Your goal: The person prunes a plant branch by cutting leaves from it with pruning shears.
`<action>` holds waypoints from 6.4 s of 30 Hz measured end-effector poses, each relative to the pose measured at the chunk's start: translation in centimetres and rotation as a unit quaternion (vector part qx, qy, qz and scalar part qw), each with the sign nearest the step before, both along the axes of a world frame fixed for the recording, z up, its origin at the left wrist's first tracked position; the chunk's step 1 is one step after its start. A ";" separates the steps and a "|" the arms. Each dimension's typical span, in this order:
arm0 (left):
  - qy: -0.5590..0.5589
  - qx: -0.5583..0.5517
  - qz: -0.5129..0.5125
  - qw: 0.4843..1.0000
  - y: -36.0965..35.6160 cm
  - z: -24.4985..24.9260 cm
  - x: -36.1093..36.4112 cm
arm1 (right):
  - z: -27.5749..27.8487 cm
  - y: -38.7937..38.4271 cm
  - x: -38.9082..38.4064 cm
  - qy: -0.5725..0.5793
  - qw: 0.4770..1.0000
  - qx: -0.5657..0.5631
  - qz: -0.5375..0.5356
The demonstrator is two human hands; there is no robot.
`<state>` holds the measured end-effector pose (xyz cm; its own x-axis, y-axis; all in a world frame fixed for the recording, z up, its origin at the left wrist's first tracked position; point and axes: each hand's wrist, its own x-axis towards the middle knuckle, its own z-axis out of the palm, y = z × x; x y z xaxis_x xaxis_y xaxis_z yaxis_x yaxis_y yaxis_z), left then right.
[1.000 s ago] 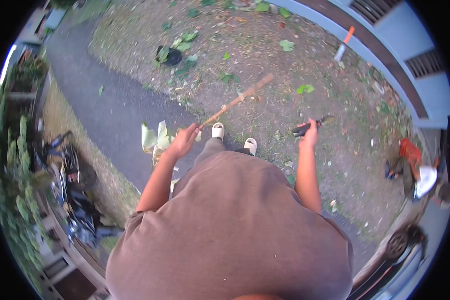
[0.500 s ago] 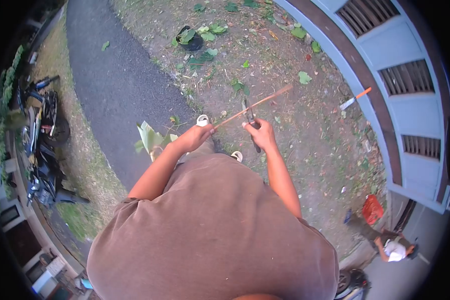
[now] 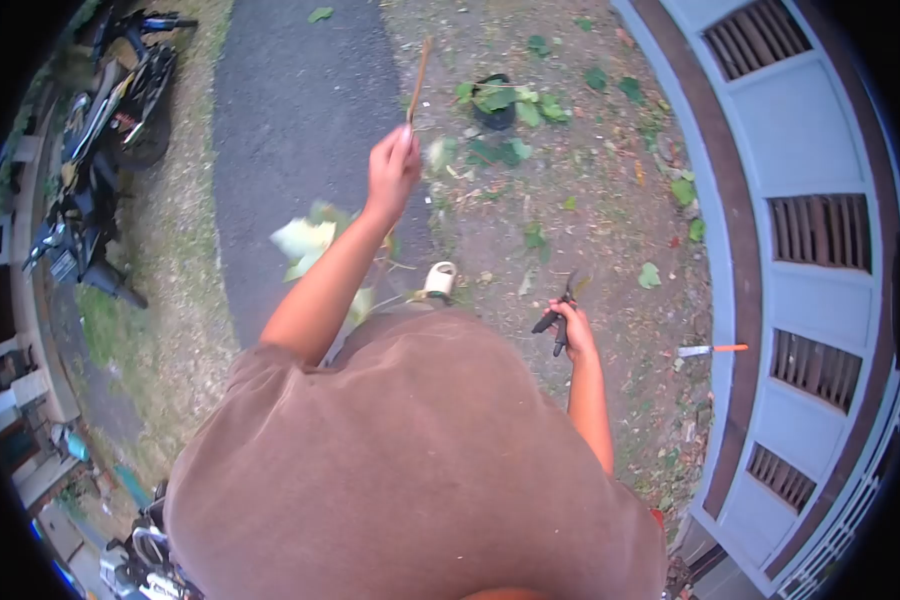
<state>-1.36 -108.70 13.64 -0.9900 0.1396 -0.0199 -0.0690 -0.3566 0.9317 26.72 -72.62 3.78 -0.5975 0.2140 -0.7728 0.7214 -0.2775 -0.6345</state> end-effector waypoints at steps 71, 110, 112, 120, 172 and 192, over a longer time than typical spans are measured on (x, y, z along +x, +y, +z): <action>0.329 -0.510 -0.476 0.637 -6.1 -11.1 -37.5 | 5.7 -19.8 -41.4 -0.059 0.995 0.076 0.026; 0.262 -0.431 -0.658 0.559 25.1 -1.3 -5.3 | 16.1 -1.5 -11.1 0.033 0.867 0.496 -0.035; 0.247 -0.379 -0.653 0.608 24.4 1.8 -5.4 | 15.5 -1.2 -9.9 0.084 0.880 0.446 -0.137; 0.577 -0.360 -0.372 0.632 18.0 -2.1 -7.7 | 12.6 1.3 -5.4 0.180 0.900 0.198 -0.345; 0.174 -0.425 -0.571 0.680 11.1 -6.4 -12.9 | 2.8 1.3 -4.9 0.024 0.930 0.254 -0.264; 0.260 -0.459 -0.497 0.689 12.9 -3.3 -10.0 | 1.8 -3.4 -4.8 -0.009 0.949 0.290 -0.126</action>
